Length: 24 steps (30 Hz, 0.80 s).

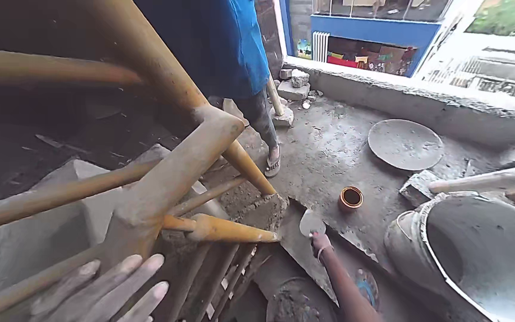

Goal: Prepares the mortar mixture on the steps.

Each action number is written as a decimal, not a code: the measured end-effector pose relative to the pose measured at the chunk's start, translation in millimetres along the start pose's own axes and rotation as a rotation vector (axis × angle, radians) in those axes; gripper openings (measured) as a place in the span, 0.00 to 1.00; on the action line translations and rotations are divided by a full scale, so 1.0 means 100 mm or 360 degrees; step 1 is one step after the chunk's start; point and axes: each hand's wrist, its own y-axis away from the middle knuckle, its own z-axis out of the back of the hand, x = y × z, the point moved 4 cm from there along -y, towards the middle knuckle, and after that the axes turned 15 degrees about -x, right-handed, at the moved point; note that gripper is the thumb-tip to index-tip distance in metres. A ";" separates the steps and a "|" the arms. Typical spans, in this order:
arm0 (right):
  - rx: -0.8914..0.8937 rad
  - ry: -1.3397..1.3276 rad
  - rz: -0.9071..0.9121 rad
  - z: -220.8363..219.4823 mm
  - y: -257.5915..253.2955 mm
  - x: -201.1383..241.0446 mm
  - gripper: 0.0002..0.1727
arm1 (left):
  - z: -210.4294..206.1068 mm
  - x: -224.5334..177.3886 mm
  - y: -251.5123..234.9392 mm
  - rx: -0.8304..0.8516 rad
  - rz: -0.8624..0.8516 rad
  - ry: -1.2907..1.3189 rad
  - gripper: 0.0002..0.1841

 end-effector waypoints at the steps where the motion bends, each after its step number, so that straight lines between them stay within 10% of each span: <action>1: -0.0016 -0.0067 0.0028 -0.06 -0.15 0.17 0.24 | -0.09 0.02 0.01 0.0073 0.0015 0.0032 0.27; 13: -0.0134 -0.0996 0.0010 0.01 -0.18 0.80 0.22 | -0.28 -0.02 0.00 -0.0499 -0.0010 0.0260 0.21; 24: 0.0671 -0.1126 0.1174 0.74 1.95 3.71 0.32 | -0.30 0.03 0.13 -0.0603 -0.0049 0.0317 0.20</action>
